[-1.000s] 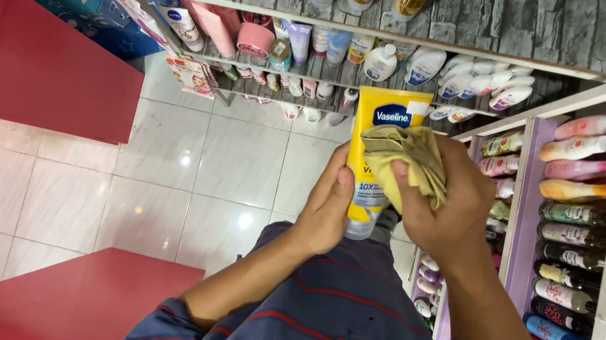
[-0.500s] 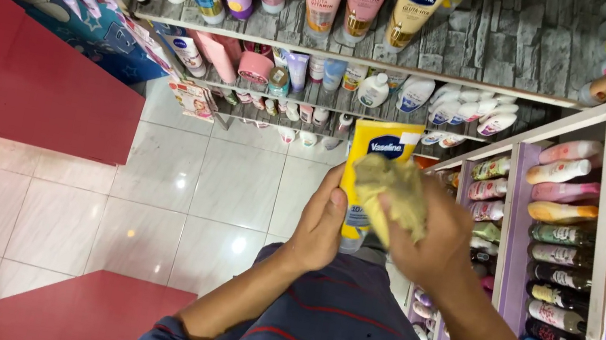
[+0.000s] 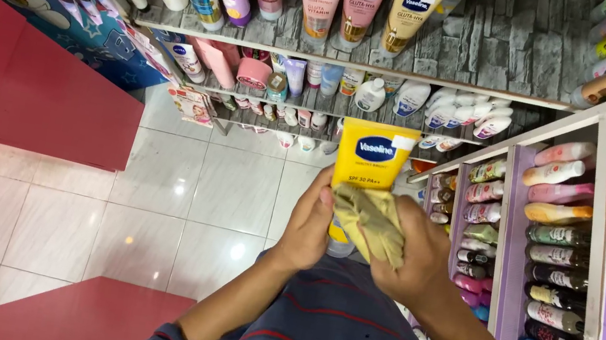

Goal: Cleaning and dusting beauty products on a shelf using a cloth.

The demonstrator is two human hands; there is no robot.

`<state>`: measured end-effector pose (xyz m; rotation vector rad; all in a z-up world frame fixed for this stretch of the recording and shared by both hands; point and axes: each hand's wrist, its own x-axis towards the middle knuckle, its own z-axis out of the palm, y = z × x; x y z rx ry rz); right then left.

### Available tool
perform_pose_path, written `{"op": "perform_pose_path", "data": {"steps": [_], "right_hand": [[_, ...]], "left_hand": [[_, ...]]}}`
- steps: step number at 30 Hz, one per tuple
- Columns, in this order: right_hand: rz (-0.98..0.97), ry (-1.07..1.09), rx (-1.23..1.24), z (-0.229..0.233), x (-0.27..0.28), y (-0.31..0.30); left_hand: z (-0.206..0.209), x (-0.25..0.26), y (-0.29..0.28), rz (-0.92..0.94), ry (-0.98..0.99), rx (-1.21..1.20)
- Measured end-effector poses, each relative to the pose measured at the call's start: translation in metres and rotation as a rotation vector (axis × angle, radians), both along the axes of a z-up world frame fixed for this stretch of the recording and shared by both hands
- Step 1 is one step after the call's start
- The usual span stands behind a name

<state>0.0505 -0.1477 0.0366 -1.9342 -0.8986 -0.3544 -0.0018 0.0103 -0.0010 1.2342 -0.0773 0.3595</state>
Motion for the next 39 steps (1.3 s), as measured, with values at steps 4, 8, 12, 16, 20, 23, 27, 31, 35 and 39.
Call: {"op": "perform_pose_path", "data": {"steps": [4,8,12,16,20,23,27,31,35,39], "right_hand": [[0.030,0.084,0.049,-0.006,0.013,-0.003],[0.032,0.148,0.162,0.030,0.022,0.008],[0.159,0.289,0.182,-0.004,0.013,-0.002],[0.200,0.294,0.215,0.003,0.000,0.000],[0.227,0.287,0.167,0.016,0.002,0.000],[0.221,0.185,0.066,0.009,-0.003,0.003],[0.181,0.012,-0.013,0.031,-0.017,0.016],[0.188,0.018,-0.012,0.010,-0.006,0.005],[0.128,0.004,-0.005,0.000,0.011,-0.005],[0.017,-0.031,0.083,0.012,0.018,0.000]], "left_hand": [[0.001,-0.001,-0.005,-0.028,-0.009,-0.019],[-0.010,-0.002,-0.004,-0.090,0.008,-0.239],[-0.010,0.002,0.003,-0.046,0.029,-0.453],[-0.026,0.000,0.002,-0.099,0.092,-0.413],[-0.016,0.008,0.005,-0.024,0.023,-0.307],[-0.011,0.005,0.000,-0.053,0.034,-0.236],[-0.018,0.008,-0.011,-0.154,0.022,-0.351],[-0.023,0.001,-0.014,-0.161,0.041,-0.349],[-0.032,-0.007,-0.016,-0.171,0.034,-0.299],[-0.091,-0.016,-0.020,-0.171,0.124,-0.239]]}}
